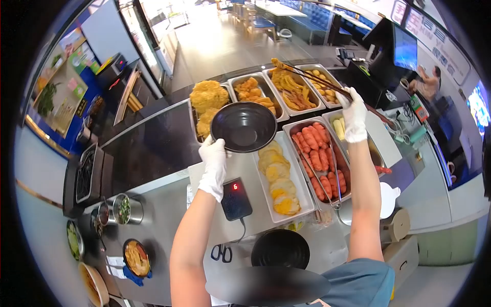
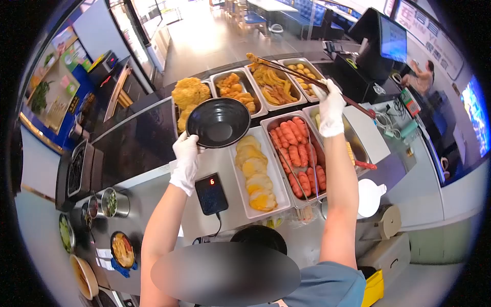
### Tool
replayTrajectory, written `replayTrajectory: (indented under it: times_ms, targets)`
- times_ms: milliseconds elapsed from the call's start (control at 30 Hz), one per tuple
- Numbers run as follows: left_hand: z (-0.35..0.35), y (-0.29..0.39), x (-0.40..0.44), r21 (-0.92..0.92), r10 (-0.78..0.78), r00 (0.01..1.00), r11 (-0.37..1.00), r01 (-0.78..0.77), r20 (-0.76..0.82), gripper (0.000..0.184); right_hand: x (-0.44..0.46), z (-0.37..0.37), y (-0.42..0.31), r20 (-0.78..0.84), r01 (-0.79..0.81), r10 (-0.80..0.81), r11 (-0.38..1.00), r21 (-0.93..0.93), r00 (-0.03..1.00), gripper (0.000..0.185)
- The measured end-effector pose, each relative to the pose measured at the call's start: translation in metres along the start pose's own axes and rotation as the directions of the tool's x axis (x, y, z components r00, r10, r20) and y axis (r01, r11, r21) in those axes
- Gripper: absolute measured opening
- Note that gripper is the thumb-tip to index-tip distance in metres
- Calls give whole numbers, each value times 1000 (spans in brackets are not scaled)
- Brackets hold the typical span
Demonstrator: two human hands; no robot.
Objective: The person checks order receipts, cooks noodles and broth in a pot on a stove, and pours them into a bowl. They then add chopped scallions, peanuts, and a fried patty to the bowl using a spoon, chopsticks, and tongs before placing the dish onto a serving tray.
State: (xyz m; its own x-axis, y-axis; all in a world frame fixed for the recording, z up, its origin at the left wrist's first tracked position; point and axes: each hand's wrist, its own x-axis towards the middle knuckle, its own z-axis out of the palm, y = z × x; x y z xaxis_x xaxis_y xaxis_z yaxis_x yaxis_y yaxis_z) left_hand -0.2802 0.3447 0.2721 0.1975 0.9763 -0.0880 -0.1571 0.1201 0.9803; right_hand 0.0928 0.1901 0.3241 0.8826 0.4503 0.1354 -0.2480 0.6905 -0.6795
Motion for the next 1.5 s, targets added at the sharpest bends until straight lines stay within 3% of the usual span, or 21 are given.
replayTrajectory:
  times_ms: [100, 300, 433, 467, 500, 567, 633, 667, 700, 833, 867, 900, 967, 1033, 1100, 1133, 1200, 1233, 1367, 1433, 1500]
  targets:
    - [-19, 8, -16, 5, -37, 997, 999, 38, -67, 22, -46, 16, -16, 217, 92, -70, 991, -93, 974, 17]
    - [-115, 35, -70, -71, 59, 990, 995, -68, -126, 25, -166, 73, -42, 298, -249, 257, 966, -64, 919, 18]
    - [-204, 63, -145, -26, 127, 934, 989, -144, -334, 26, -252, 96, -28, 567, -158, 281, 953, -257, 774, 18]
    - [-230, 71, -175, -23, 133, 918, 988, -153, -373, 29, -279, 104, -21, 622, 130, 225, 872, -472, 750, 20]
    - [-257, 78, -206, -18, 142, 897, 986, -165, -418, 33, -306, 112, -14, 712, 435, 154, 697, -570, 685, 24]
    - [-310, 85, -273, -117, 73, 837, 980, -162, -543, 35, -357, 126, 4, 735, 448, 247, 657, -606, 632, 28]
    - [-377, 67, -334, -156, 79, 817, 967, -202, -571, 36, -394, 127, 43, 843, 224, 249, 893, -390, 476, 24]
    - [-402, 73, -379, -187, 73, 780, 953, -239, -621, 39, -426, 139, 46, 778, -194, 438, 899, -394, 449, 23]
    - [-431, 71, -422, -148, 88, 721, 955, -258, -687, 40, -462, 154, 47, 707, -574, 617, 735, -361, 345, 23]
    - [-534, 51, -595, -65, 128, 509, 937, -344, -851, 39, -652, 188, 49, 863, -315, 471, 860, -402, 183, 21]
    - [-555, 50, -638, -4, 145, 450, 950, -312, -881, 41, -682, 191, 60, 824, -495, 564, 733, -467, 56, 21]
    - [-576, 49, -682, 54, 162, 388, 960, -274, -907, 43, -736, 200, 48, 776, -555, 629, 665, -500, 54, 21]
    - [-615, 37, -759, 51, 122, 258, 963, -263, -958, 41, -829, 212, 40, 753, -630, 644, 530, -568, -138, 20]
    - [-641, 42, -833, 103, 147, 194, 970, -220, -970, 41, -912, 214, 53, 807, -581, 550, 591, -559, -216, 18]
    - [-667, 34, -893, 74, 103, 113, 970, -232, -988, 41, -1001, 229, 32, 687, -651, 640, 365, -666, -344, 17]
    - [-675, 31, -919, 66, 84, 73, 972, -224, -994, 41, -1041, 230, 41, 763, -581, 532, 510, -634, -367, 17]
    - [-691, 17, -964, 47, 45, -16, 980, -194, -999, 43, -1120, 241, 49, 780, -597, 430, 504, -625, -454, 17]
    - [-693, 12, -984, 26, 17, -54, 983, -184, -998, 43, -1162, 250, 44, 735, -658, 441, 346, -669, -515, 18]
    - [-697, -14, -1043, -35, -77, -199, 977, -210, -977, 43, -1322, 279, 53, 648, -657, 368, 120, -744, -666, 21]
    - [-695, -26, -1063, -83, -136, -228, 970, -229, -964, 44, -1403, 284, 74, 688, -678, 263, 144, -721, -676, 19]
    - [-693, -32, -1077, -92, -149, -255, 970, -223, -955, 47, -1475, 284, 86, 779, -670, 102, 449, -592, -619, 17]
